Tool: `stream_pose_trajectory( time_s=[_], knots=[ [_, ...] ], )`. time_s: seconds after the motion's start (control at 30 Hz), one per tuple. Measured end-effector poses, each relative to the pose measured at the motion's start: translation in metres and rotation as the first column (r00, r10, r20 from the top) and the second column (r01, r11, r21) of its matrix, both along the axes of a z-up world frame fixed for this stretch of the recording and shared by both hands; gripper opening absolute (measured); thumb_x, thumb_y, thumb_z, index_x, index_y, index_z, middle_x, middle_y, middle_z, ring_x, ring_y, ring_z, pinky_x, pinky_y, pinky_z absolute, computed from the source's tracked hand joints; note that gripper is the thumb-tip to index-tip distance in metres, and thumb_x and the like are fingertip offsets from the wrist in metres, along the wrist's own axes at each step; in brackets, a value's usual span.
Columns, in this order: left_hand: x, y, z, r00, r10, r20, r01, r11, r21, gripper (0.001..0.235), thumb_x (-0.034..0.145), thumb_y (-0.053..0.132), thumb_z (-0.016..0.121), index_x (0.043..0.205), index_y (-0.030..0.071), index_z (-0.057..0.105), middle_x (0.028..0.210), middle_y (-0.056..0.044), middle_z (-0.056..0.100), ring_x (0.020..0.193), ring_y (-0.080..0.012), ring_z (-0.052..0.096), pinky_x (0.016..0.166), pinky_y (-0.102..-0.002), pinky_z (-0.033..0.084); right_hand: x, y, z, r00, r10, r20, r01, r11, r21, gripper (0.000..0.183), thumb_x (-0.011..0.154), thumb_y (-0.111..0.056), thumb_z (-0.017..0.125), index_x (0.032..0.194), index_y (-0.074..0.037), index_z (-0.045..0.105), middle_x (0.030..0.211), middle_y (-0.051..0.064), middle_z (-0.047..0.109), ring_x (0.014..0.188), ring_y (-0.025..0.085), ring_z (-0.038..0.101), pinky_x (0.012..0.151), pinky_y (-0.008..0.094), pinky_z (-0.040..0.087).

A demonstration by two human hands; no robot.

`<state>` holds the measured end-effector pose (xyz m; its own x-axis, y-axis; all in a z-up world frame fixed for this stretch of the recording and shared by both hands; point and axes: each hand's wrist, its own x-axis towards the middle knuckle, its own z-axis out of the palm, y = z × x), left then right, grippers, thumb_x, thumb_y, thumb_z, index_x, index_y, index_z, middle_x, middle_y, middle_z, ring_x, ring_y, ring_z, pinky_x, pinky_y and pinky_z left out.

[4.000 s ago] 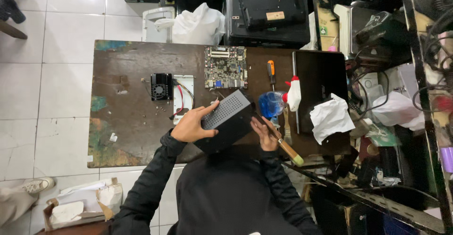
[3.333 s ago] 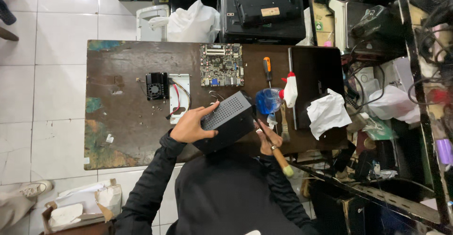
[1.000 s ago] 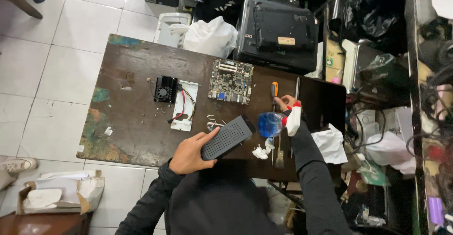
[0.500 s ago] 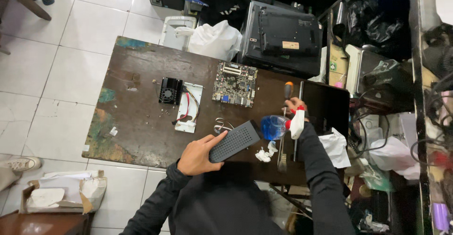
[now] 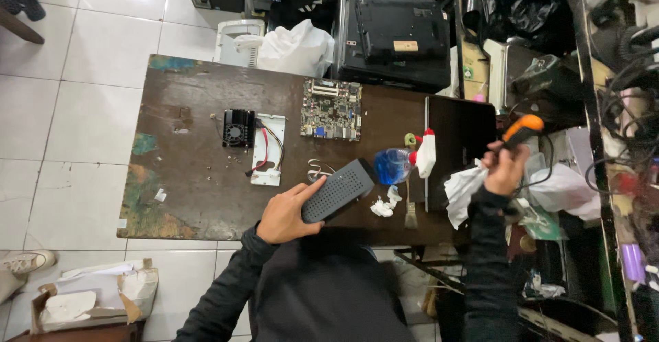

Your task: The person removes a metal cover from a computer case using a screwdriver, then uses a brush to clean dust from the interior of the case and a hard drive. The person places the cover and screwdriver on the table and continues brushing the components.

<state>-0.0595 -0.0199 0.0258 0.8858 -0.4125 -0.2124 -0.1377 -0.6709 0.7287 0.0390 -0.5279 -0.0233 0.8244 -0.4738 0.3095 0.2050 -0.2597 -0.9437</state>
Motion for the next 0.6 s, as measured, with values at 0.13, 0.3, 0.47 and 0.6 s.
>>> stream_pose_trajectory(
  time_s=[0.13, 0.3, 0.47, 0.6],
  knots=[
    [-0.001, 0.003, -0.007, 0.993, 0.036, 0.115, -0.029, 0.997, -0.066, 0.095, 0.065, 0.043, 0.075, 0.150, 0.028, 0.034, 0.106, -0.002, 0.060, 0.088, -0.0333, 0.064, 0.065, -0.048, 0.048, -0.078, 0.076, 0.082, 0.995, -0.010, 0.097, 0.017, 0.998, -0.066, 0.031, 0.086, -0.018, 0.042, 0.114, -0.007, 0.041, 0.079, 0.007, 0.044, 0.049, 0.008, 0.030, 0.043, 0.021, 0.024],
    [0.003, 0.013, -0.009, 0.995, 0.095, 0.033, -0.092, 0.992, -0.088, 0.101, 0.058, 0.043, 0.077, 0.149, 0.030, 0.035, 0.109, -0.007, 0.062, 0.096, -0.0427, 0.064, 0.077, -0.057, 0.054, -0.148, 0.206, 0.091, 0.850, 0.150, -0.504, -0.353, 0.874, -0.335, 0.065, 0.062, -0.019, 0.087, 0.118, -0.008, 0.056, 0.088, 0.014, 0.068, 0.076, 0.027, 0.068, 0.064, 0.033, 0.058],
    [0.000, 0.008, 0.011, 0.970, 0.221, -0.101, -0.238, 0.945, -0.225, 0.102, 0.058, 0.033, 0.082, 0.148, 0.023, 0.036, 0.126, -0.018, 0.058, 0.115, -0.0455, 0.056, 0.091, -0.057, 0.049, -0.170, 0.253, -0.018, 0.770, 0.384, -0.509, -0.622, 0.631, -0.465, 0.064, 0.063, -0.055, 0.084, 0.096, -0.007, 0.056, 0.084, 0.014, 0.060, 0.078, 0.037, 0.065, 0.068, 0.043, 0.053],
    [-0.004, -0.003, 0.018, 0.957, 0.269, -0.112, -0.291, 0.908, -0.301, 0.100, 0.064, 0.021, 0.081, 0.149, 0.009, 0.029, 0.133, -0.031, 0.050, 0.119, -0.0550, 0.049, 0.093, -0.062, 0.044, -0.174, 0.288, -0.027, 0.746, 0.476, -0.466, -0.654, 0.656, -0.378, 0.070, 0.057, -0.054, 0.090, 0.096, -0.008, 0.054, 0.111, 0.009, 0.057, 0.099, 0.033, 0.063, 0.081, 0.040, 0.054]
  ],
)
